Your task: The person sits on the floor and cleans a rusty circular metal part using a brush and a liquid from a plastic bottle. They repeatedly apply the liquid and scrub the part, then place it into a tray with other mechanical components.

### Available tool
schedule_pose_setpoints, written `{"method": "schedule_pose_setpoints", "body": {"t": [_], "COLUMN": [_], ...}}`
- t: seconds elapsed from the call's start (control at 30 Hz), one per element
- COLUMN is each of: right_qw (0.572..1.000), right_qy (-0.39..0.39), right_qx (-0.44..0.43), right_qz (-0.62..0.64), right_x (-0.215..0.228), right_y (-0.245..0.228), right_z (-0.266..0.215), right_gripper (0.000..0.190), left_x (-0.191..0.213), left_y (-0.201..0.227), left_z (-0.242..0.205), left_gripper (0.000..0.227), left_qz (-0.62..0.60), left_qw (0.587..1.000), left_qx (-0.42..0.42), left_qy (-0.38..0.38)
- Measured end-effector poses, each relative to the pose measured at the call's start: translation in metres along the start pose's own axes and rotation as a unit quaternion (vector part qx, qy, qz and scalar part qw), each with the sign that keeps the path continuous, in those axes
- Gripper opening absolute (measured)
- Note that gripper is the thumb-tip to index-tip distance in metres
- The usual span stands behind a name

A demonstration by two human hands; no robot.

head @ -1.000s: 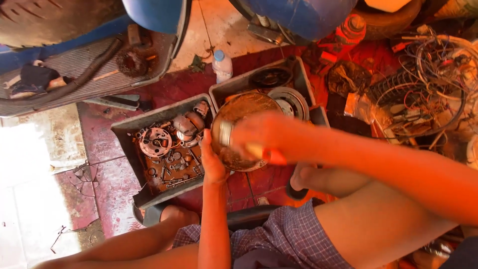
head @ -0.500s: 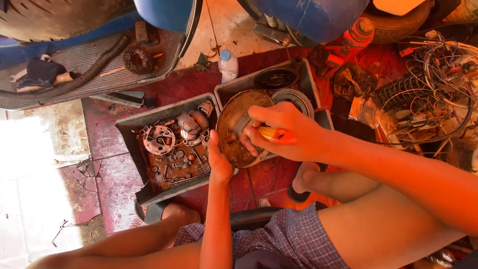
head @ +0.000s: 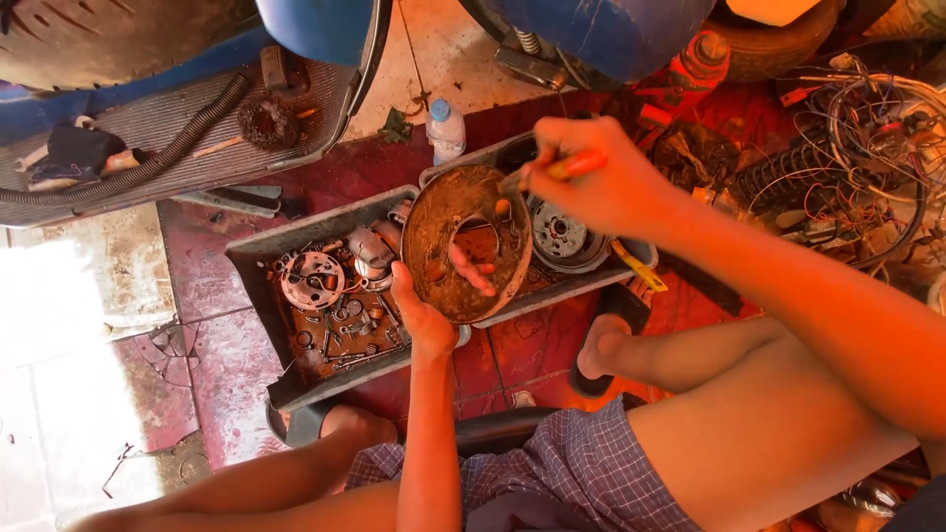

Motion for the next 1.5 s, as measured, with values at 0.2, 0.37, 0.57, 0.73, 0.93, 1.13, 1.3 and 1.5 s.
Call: {"method": "schedule_pose_setpoints", "body": {"t": [0.2, 0.37, 0.57, 0.73, 0.93, 1.13, 1.3, 1.5], "right_qw": [0.999, 0.997, 0.996, 0.995, 0.985, 0.975, 0.982, 0.986], "right_qy": [-0.027, -0.035, -0.045, -0.074, -0.114, -0.206, -0.18, -0.104], "right_qx": [0.009, -0.066, -0.077, -0.02, 0.076, 0.083, 0.056, -0.095], "right_qz": [-0.017, 0.023, -0.001, -0.062, -0.108, -0.017, -0.033, 0.091], "right_x": [-0.006, -0.006, 0.004, -0.006, -0.02, -0.035, -0.041, -0.021], "right_y": [0.024, 0.006, 0.014, 0.008, -0.013, 0.003, 0.004, 0.025], "right_z": [0.004, 0.002, 0.003, -0.01, -0.024, -0.041, -0.047, -0.036], "right_gripper": [0.012, 0.012, 0.015, 0.016, 0.004, 0.007, 0.019, 0.002], "left_x": [-0.025, -0.007, -0.004, -0.011, 0.009, 0.009, -0.001, -0.026], "left_y": [0.012, 0.004, -0.004, 0.003, 0.006, 0.012, 0.011, 0.01], "left_z": [-0.004, 0.005, 0.004, 0.005, 0.01, 0.009, 0.011, 0.015], "left_gripper": [0.079, 0.086, 0.087, 0.077, 0.087, 0.088, 0.08, 0.081], "left_qz": [0.011, 0.027, 0.044, 0.028, 0.011, 0.016, 0.0, 0.067], "left_qw": [1.0, 0.999, 0.997, 0.997, 0.998, 0.996, 0.994, 0.988], "left_qx": [-0.009, -0.026, -0.027, -0.03, -0.059, -0.07, -0.079, -0.099], "left_qy": [0.008, -0.036, -0.056, -0.069, -0.005, 0.05, 0.077, 0.101]}}
Point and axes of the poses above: each hand's wrist, its own z-axis towards the middle knuckle, its own x-axis out of the back of the hand, y = z × x, the point moved 2 cm from there along z, towards the middle knuckle, and after that the axes turned 3 degrees about -z, right-handed, at the moved point
